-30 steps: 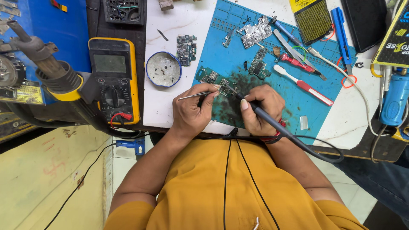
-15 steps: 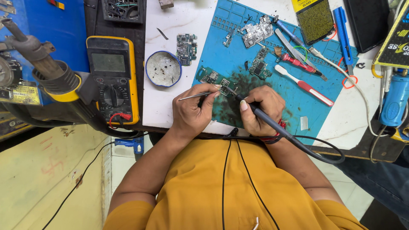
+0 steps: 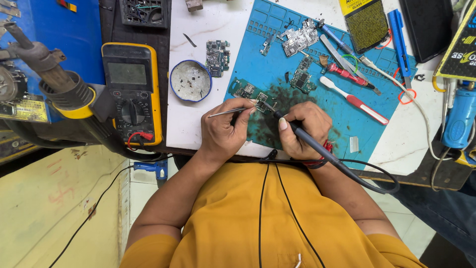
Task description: The person solders a green circuit board on a repair bench, holding the board with tweezers in one hand while applying a soldering iron with the other. They work on small components on the board, occasionally repositioning it and dipping the iron, continuing the soldering work throughout the episode.
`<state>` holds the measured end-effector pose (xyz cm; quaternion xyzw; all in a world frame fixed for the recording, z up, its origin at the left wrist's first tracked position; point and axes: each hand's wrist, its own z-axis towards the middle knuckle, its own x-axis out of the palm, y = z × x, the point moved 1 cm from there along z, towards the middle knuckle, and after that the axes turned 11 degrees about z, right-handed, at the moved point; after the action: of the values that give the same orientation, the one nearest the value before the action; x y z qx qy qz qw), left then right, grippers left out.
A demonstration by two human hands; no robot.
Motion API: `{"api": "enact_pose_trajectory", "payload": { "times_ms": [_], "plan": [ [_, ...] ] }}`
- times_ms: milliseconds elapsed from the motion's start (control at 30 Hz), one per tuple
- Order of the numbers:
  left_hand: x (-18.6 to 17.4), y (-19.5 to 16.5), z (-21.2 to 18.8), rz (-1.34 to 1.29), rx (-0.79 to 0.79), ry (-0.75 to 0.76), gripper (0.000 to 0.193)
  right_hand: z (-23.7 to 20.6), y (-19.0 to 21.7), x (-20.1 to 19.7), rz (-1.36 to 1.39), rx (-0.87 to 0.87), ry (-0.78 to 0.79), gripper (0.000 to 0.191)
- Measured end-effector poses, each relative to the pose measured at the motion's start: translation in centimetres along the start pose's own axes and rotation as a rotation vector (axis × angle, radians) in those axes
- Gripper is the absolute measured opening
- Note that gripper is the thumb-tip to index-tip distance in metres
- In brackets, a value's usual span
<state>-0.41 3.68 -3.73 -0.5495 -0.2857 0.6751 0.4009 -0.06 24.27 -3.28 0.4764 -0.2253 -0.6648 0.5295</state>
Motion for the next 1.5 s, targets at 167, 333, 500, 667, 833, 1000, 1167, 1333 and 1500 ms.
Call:
{"api": "enact_pose_trajectory", "payload": {
  "times_ms": [167,333,500,667,833,1000,1167,1333,1500],
  "plan": [
    [0.09,-0.05,-0.06,0.006,-0.011,0.002,0.011,0.04,0.15,-0.14,-0.007,0.002,0.004,0.013],
    [0.0,0.0,-0.08,-0.003,-0.007,0.002,0.011,0.02,0.17,-0.1,-0.011,0.011,0.01,0.013],
    [0.11,-0.07,-0.03,0.002,-0.011,-0.003,0.01,0.09,0.21,-0.14,-0.019,0.01,0.016,0.014],
    [0.19,-0.12,0.01,-0.014,-0.022,-0.003,0.01,0.15,0.33,-0.25,-0.015,0.011,0.018,0.014],
    [0.12,-0.03,-0.02,-0.013,-0.02,-0.004,0.01,0.25,0.35,-0.2,-0.016,0.009,0.018,0.014],
    [0.2,-0.04,0.02,-0.008,-0.018,-0.011,0.01,0.34,0.41,-0.23,-0.024,0.003,0.014,0.014],
    [0.23,0.01,0.03,-0.022,-0.036,0.002,0.01,0.42,0.41,-0.23,-0.02,0.0,0.018,0.014],
    [0.2,-0.02,-0.02,-0.017,-0.027,-0.006,0.01,0.48,0.46,-0.26,-0.019,-0.003,0.02,0.014],
    [0.31,-0.04,0.02,-0.019,-0.016,-0.012,0.01,0.51,0.54,-0.23,-0.021,0.006,0.016,0.013]
  ]
}}
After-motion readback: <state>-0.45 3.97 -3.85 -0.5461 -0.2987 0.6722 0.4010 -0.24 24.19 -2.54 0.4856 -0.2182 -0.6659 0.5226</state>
